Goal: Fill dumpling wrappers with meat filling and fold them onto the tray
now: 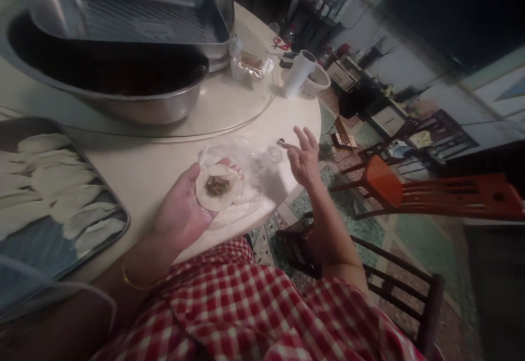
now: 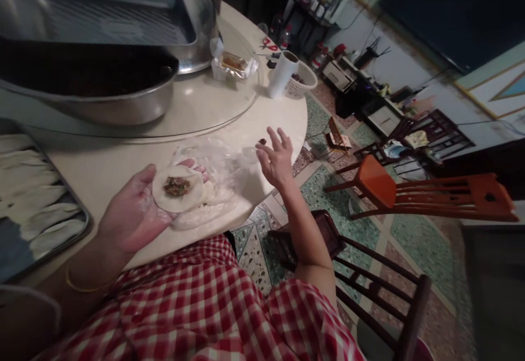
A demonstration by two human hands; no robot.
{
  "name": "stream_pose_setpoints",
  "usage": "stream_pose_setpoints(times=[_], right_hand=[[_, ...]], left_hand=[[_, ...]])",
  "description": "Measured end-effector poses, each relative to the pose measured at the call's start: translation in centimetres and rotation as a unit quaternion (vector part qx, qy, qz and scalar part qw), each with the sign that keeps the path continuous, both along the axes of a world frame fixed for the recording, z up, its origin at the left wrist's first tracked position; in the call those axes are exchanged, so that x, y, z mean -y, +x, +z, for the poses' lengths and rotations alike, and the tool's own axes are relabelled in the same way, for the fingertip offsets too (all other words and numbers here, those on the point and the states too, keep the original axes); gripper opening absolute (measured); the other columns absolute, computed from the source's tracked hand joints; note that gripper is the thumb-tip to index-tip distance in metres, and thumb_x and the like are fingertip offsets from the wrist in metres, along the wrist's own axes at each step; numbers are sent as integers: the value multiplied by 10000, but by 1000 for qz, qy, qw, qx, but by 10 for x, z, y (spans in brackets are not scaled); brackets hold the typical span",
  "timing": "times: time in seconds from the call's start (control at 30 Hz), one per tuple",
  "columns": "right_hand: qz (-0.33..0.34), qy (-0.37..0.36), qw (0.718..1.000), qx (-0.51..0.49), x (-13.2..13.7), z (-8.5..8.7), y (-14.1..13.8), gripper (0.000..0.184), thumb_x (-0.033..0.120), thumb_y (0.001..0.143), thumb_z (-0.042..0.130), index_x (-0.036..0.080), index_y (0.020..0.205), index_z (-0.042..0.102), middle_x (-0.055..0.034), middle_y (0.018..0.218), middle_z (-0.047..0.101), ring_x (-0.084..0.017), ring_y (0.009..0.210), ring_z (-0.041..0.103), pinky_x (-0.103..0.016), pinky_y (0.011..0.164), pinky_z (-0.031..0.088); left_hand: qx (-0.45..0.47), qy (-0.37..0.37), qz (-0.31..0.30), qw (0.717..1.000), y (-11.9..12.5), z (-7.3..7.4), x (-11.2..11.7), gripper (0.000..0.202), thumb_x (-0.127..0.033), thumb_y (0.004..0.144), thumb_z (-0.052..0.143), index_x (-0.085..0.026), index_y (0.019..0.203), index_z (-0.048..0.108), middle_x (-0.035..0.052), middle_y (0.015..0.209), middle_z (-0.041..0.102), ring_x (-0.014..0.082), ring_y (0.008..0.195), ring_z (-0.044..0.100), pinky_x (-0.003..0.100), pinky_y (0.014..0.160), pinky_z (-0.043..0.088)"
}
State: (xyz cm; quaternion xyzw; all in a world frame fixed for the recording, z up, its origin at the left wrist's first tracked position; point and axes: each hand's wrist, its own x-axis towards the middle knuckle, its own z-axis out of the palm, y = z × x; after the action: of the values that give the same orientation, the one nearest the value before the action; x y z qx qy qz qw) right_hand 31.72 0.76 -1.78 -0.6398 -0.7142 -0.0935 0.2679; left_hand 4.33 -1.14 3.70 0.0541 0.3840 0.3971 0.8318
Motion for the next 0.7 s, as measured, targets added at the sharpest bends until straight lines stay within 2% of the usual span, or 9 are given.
stream_pose_setpoints(times=[0.07,0.17,0.23,0.3,0.47,0.63,0.7], right_hand=[[50,56,996,-40,15,11,-12,584,529,971,196,276,1077,711,-3,1457,492,-261,1423,328,-559,1161,298],[174,77,979,-68,34,21,-42,521,494,979,193,340,1189,644,70,1494,441,-211,1428,326,-518,1160,323],[233,64,969,-48,38,18,-63,534,546,961,191,364,1237,610,86,1527,388,-213,1451,288,-516,1170,303],[260,41,965,-12,35,11,-80,551,606,933,221,372,1272,587,73,1545,367,-229,1477,234,-519,1192,244],[240,-7,967,83,25,0,-94,534,651,873,405,424,1346,501,56,1546,381,-257,1504,165,-535,1220,100],[166,-42,981,87,32,9,-92,545,635,853,469,429,1357,492,57,1546,381,-290,1507,160,-534,1231,64],[159,-42,983,80,35,11,-91,566,655,839,478,424,1355,498,55,1545,383,-301,1508,155,-540,1232,59]], left_hand=[[-1,-1,4,1000,-2,-2,1,448,-332,967,332,-86,1173,644,123,1085,729,236,1080,660,350,982,515],[2,3,7,1000,-5,-5,1,439,-333,958,353,-87,1186,636,125,1116,719,236,1103,647,350,1009,494],[13,10,0,1000,-9,-6,2,440,-346,956,364,-96,1208,624,115,1090,727,233,1078,656,365,1012,490],[32,22,-5,999,-12,-7,4,446,-357,960,360,-105,1236,606,101,1049,739,222,1045,670,375,1012,490],[76,49,-3,996,-18,-5,9,477,-353,976,319,-97,1300,558,113,1062,742,251,1093,662,433,1023,482],[97,51,13,994,-21,-7,8,496,-361,975,303,-103,1311,561,138,1127,722,284,1199,606,454,1031,475],[101,55,14,993,-21,-8,8,511,-375,974,296,-93,1304,566,150,1146,714,288,1220,591,452,1040,466]])
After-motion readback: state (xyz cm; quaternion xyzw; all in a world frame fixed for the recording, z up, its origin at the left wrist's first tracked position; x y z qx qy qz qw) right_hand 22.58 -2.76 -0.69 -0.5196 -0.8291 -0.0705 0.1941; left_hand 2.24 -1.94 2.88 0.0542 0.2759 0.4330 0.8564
